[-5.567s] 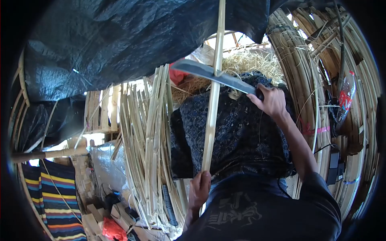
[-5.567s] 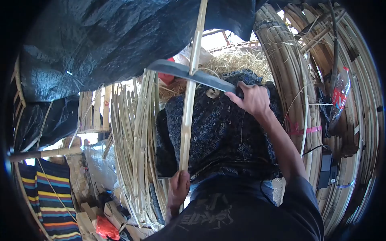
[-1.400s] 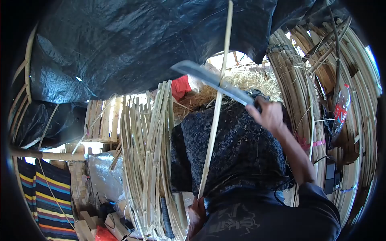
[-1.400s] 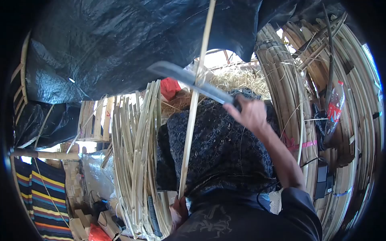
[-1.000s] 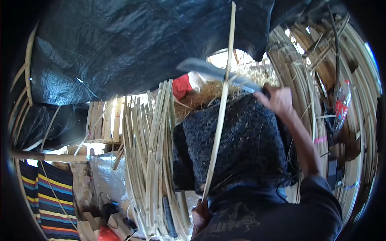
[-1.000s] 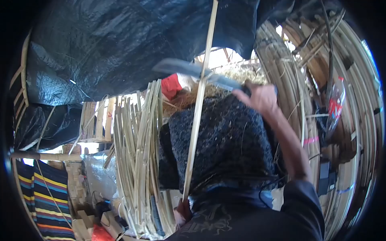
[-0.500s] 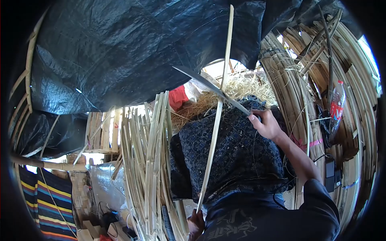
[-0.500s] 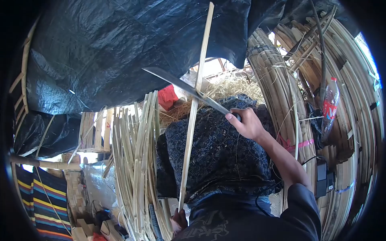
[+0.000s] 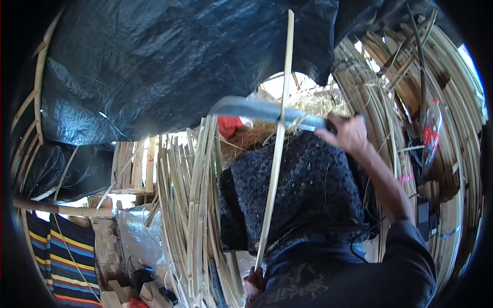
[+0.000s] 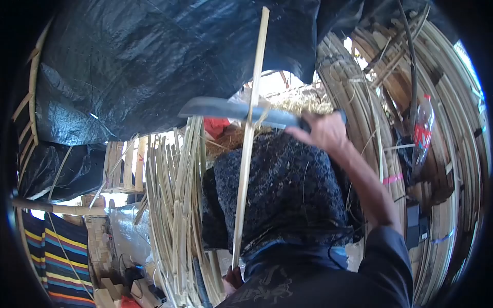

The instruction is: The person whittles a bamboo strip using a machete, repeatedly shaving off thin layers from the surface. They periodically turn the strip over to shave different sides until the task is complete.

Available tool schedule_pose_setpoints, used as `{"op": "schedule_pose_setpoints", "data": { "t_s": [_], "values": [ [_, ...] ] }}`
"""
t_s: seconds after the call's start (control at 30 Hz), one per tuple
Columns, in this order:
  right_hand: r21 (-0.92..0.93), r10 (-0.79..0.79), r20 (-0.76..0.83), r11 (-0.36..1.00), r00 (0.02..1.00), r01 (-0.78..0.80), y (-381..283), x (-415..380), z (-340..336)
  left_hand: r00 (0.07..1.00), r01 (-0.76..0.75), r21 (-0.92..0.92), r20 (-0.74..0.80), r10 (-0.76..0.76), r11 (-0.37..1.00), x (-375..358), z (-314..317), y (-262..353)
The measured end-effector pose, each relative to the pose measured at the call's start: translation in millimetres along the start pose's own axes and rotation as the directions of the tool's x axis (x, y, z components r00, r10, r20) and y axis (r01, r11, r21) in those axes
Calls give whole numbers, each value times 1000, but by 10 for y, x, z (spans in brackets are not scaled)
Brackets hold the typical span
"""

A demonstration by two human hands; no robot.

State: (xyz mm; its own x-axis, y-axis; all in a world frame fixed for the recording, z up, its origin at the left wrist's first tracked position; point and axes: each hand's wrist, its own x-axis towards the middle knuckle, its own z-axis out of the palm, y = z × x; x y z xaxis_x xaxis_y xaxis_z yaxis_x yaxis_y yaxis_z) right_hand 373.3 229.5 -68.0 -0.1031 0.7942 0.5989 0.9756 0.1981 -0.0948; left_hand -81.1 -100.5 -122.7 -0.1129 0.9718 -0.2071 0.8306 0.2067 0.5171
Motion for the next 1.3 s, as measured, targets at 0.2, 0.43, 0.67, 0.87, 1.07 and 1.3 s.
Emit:
{"op": "schedule_pose_setpoints", "data": {
  "t_s": [0.2, 0.43, 0.67, 0.87, 1.07, 1.3],
  "values": [
    [107, -402, -156, 901, 902, 420, -285, -13, -172, 999, -29, -69, -19, 28, 997, 139, 11, 36],
    [75, 406, -170, 914, 898, -399, 435, 272, 28, 999, 30, 108, -35, -26, 994, -113, 204, -342],
    [133, 319, 195, 928, 928, -347, 270, -113, 9, 1000, -2, 2, 30, 2, 1000, 103, 43, -104],
    [224, -165, 98, 965, 981, 140, -351, -296, 18, 998, -66, 3, 1, 66, 998, 248, -49, -18],
    [120, 173, 101, 975, 980, -185, 183, 6, 161, 998, -51, -52, 38, 53, 997, -9, -84, -147],
    [272, -332, 77, 914, 940, 301, -382, -344, 98, 1000, 6, -125, 27, -2, 992, 159, 41, -7]
  ]
}}
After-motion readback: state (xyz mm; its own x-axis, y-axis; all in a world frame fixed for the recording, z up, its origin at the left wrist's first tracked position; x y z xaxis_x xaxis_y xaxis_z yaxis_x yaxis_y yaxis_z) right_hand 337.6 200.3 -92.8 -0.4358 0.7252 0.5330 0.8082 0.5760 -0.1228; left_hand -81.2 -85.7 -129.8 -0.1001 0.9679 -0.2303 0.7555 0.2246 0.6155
